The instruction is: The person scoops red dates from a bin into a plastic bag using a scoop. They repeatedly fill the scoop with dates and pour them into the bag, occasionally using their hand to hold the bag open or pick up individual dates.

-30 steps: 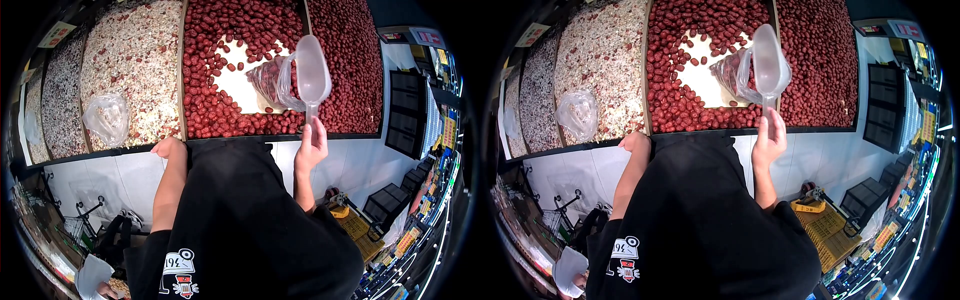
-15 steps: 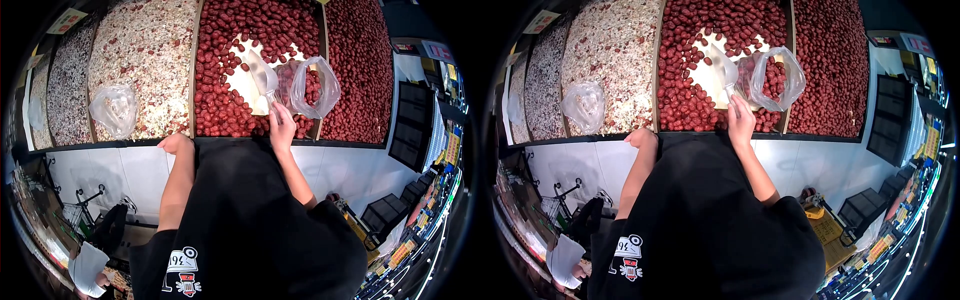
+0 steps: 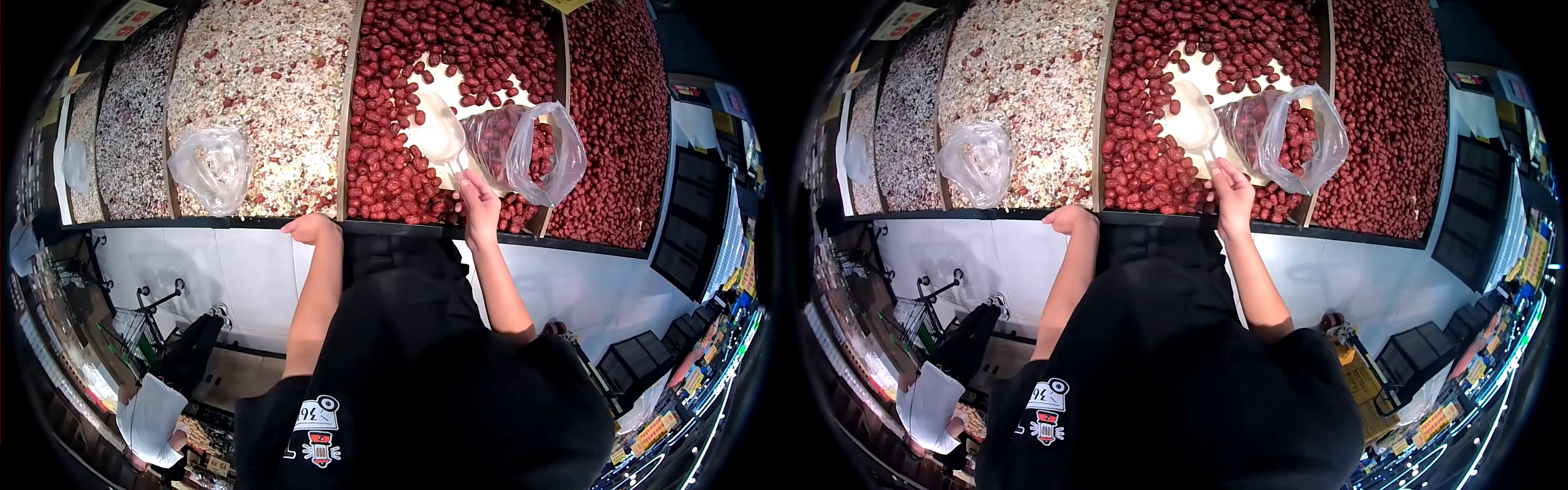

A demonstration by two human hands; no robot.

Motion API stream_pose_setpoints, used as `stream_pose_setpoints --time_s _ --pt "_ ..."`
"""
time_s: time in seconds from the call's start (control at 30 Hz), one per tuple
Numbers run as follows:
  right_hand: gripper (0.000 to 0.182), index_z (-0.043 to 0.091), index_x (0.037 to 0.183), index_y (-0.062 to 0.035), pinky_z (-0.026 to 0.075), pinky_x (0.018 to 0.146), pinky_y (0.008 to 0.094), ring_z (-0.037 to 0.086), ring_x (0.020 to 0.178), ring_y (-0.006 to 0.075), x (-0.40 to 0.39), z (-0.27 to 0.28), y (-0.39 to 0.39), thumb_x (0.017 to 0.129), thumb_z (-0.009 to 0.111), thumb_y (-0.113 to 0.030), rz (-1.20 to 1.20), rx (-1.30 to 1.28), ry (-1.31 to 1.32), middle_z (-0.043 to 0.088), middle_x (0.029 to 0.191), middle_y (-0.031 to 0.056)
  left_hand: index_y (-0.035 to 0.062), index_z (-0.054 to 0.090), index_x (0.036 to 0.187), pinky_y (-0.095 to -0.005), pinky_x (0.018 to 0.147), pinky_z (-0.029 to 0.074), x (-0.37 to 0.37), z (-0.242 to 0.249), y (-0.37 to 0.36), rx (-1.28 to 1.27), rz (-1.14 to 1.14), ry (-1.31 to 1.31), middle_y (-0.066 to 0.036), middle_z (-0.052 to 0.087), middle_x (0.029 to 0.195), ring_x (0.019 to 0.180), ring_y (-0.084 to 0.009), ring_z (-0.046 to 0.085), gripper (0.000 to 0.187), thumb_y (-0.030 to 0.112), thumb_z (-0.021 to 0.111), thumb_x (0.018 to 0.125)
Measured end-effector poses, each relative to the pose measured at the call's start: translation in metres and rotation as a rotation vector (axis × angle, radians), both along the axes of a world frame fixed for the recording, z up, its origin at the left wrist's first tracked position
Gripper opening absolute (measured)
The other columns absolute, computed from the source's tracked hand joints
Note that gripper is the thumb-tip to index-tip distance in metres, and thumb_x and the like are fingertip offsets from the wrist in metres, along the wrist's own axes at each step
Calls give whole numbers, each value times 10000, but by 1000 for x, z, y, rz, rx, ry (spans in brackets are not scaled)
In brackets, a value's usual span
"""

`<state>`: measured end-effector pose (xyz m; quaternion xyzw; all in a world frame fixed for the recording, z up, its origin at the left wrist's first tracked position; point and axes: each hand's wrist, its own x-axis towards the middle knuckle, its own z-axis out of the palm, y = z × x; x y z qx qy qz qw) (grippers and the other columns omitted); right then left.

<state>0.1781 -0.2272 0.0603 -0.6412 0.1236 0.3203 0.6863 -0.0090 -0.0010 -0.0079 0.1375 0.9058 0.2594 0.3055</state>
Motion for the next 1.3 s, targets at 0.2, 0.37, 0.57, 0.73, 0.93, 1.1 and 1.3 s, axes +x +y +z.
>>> stream_pose_setpoints --time_s 0.2,0.37,0.57,0.73,0.93,1.1,1.3 --pt "360 565 1323 17 478 596 242 640 768 122 -6 3 -5 981 631 -75 -74 48 44 703 1191 116 -243 547 1130 -514 1063 443 -10 -16 -3 139 -15 -111 -406 583 1199 1133 -550 550 871 492 83 1074" --pt "420 541 1346 54 502 588 230 648 753 118 -30 2 -4 967 661 -84 -172 104 19 703 1197 129 -154 443 1376 -480 963 520 -40 -40 -14 191 -151 -247 -320 545 1369 1203 -449 565 856 566 110 1057" --pt "405 545 1364 2 489 615 240 655 787 113 -67 17 7 987 641 -113 -279 91 28 700 1177 89 144 489 817 -291 435 375 -118 24 -14 -390 -804 -807 15 535 653 501 -136 478 398 466 459 1049" --pt "427 516 1363 44 502 577 242 641 773 128 -88 39 16 983 642 -104 -342 138 10 687 1065 93 34 442 692 -389 518 365 -57 72 -18 422 -1608 -471 -77 458 570 494 -222 432 397 214 627 994" --pt "433 535 1340 62 496 552 225 650 763 123 -93 78 17 966 664 -112 -343 149 -54 699 1069 105 -24 451 1309 -510 1111 330 21 48 -9 960 -1930 -211 -235 444 1396 1294 -422 421 475 177 650 927" --pt "394 565 1320 54 484 558 227 656 745 125 -90 71 10 966 648 -98 -318 76 -61 708 1069 94 -42 390 1376 -519 1166 297 34 40 -17 918 -2064 -78 -247 355 1477 1384 -433 347 571 178 657 921" --pt "412 570 1300 82 467 541 206 655 737 104 -83 51 -4 947 676 -103 -296 17 -9 729 1074 92 -25 457 1315 -512 1142 308 34 30 -18 900 -2030 -107 -238 407 1416 1344 -420 374 489 199 652 926"
